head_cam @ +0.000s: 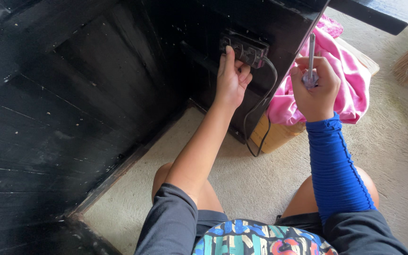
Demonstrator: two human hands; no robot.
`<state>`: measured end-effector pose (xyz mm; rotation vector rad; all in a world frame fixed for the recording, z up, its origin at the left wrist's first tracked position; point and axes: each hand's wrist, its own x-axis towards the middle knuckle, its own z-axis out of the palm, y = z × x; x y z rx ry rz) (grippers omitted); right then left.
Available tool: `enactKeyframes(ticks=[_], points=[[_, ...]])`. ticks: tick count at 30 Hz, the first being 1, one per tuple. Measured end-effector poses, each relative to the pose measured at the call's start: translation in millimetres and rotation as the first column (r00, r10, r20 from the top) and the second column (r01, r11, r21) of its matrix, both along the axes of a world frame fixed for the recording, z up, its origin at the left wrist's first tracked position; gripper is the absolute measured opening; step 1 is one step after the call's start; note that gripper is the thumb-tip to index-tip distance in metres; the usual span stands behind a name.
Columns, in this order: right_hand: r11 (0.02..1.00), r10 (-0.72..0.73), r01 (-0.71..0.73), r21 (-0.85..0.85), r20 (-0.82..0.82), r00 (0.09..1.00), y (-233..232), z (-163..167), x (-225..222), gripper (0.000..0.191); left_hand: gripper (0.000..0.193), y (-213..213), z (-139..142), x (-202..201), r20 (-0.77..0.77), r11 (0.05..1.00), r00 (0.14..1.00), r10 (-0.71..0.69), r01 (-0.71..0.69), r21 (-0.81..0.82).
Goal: The person retrieves a screwdriver from a red basket and sits on a small stool. They then use the screwdriver to loosen and tighten screws on a power strip attached to the side of a black cabinet.
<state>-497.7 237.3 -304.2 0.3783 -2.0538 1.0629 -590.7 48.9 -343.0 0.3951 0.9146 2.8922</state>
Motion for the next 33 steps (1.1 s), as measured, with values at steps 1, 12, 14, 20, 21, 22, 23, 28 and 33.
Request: enactKeyframes(ticks=[1, 12, 14, 20, 21, 22, 23, 28, 33], points=[[1.000, -0.001, 0.001, 0.004, -0.008, 1.000, 0, 0, 0, 0.013, 0.037, 0, 0, 1, -0.001, 1.000, 1.000, -0.002, 0.002, -0.002], [1.000, -0.014, 0.014, 0.022, -0.020, 1.000, -6, 1, 2, 0.011, 0.038, -8, 1, 4, 0.004, 0.999, 1.000, -0.024, 0.024, 0.022], [1.000, -0.016, 0.016, 0.020, -0.013, 1.000, -7, 1, 2, 0.010, 0.037, -9, 0, 3, 0.008, 0.999, 1.000, -0.025, 0.024, 0.027], [0.999, -0.020, 0.024, 0.049, -0.093, 0.995, -7, 2, 2, 0.008, 0.034, -10, 0, 3, 0.000, 0.997, 0.999, -0.053, 0.053, 0.050], [0.998, -0.029, 0.034, 0.044, -0.092, 0.995, -7, 3, 1, 0.008, 0.034, -10, 1, 3, -0.008, 0.998, 0.999, -0.053, 0.054, 0.046], [0.998, -0.039, 0.043, 0.041, -0.090, 0.995, -7, 3, 1, 0.008, 0.034, -10, 0, 3, -0.015, 0.998, 0.998, -0.053, 0.054, 0.042], [0.998, -0.044, 0.048, 0.040, -0.092, 0.995, -6, 3, 1, 0.009, 0.034, -10, 1, 3, -0.021, 0.998, 0.998, -0.053, 0.054, 0.037], [0.997, -0.052, 0.057, 0.043, -0.102, 0.993, -5, 2, 1, 0.009, 0.034, -8, 2, 3, 0.008, 0.996, 0.998, -0.062, 0.062, 0.061], [0.988, -0.112, 0.127, 0.086, -0.161, 0.981, -5, 2, 4, 0.010, 0.032, -9, 4, 5, -0.010, 0.996, 0.998, -0.063, 0.064, 0.068]])
